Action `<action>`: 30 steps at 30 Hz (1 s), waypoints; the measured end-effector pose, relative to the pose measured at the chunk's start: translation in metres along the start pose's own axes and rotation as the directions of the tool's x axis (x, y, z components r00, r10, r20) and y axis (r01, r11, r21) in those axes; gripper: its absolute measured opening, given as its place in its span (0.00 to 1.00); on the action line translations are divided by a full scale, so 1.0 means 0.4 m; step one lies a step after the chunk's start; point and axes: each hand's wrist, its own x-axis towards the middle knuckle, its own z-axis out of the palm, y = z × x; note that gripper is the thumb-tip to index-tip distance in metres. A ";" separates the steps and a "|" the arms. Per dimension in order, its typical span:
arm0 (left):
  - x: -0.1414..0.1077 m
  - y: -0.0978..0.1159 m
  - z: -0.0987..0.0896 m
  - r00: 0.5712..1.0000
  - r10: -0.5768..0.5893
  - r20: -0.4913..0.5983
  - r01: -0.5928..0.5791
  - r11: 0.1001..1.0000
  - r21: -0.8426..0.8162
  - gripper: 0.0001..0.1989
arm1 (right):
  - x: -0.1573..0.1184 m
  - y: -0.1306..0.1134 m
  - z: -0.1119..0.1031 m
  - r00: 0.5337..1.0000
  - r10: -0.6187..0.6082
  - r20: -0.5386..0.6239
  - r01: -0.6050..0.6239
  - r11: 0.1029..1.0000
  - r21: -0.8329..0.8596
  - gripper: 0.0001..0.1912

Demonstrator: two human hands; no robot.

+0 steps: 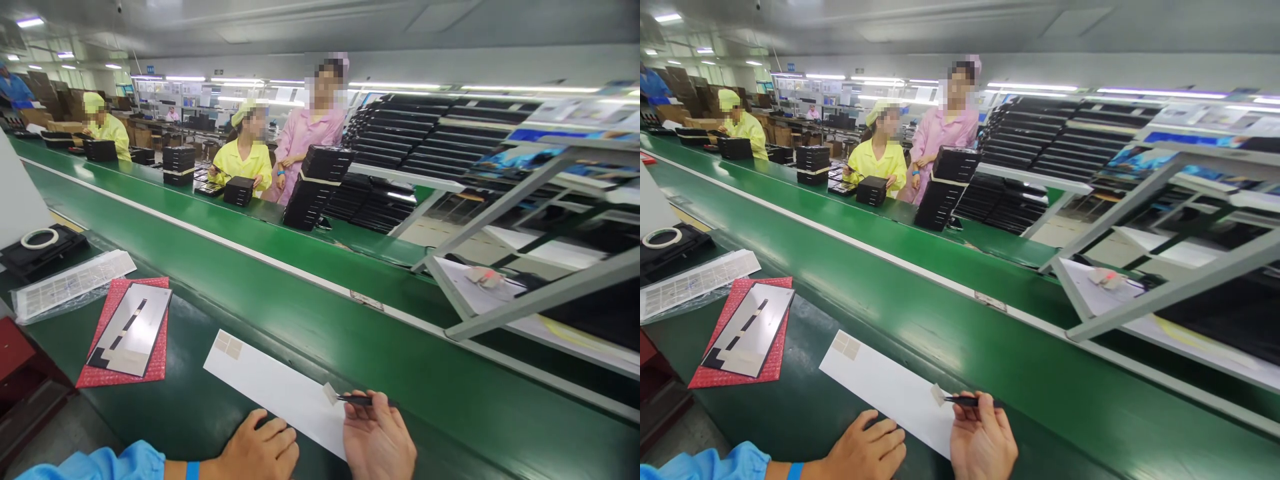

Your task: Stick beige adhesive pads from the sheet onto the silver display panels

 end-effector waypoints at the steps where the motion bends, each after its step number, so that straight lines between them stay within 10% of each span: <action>1: -0.001 0.000 0.002 1.000 0.004 -0.007 -0.004 1.000 0.017 0.23 | 0.000 0.001 -0.001 1.000 -0.005 0.001 0.005 1.000 0.001 0.35; 30: 0.005 0.011 -0.060 0.976 -0.153 0.158 0.157 0.987 -0.019 0.35 | -0.005 0.004 0.005 0.999 0.016 0.037 -0.015 1.000 -0.008 0.39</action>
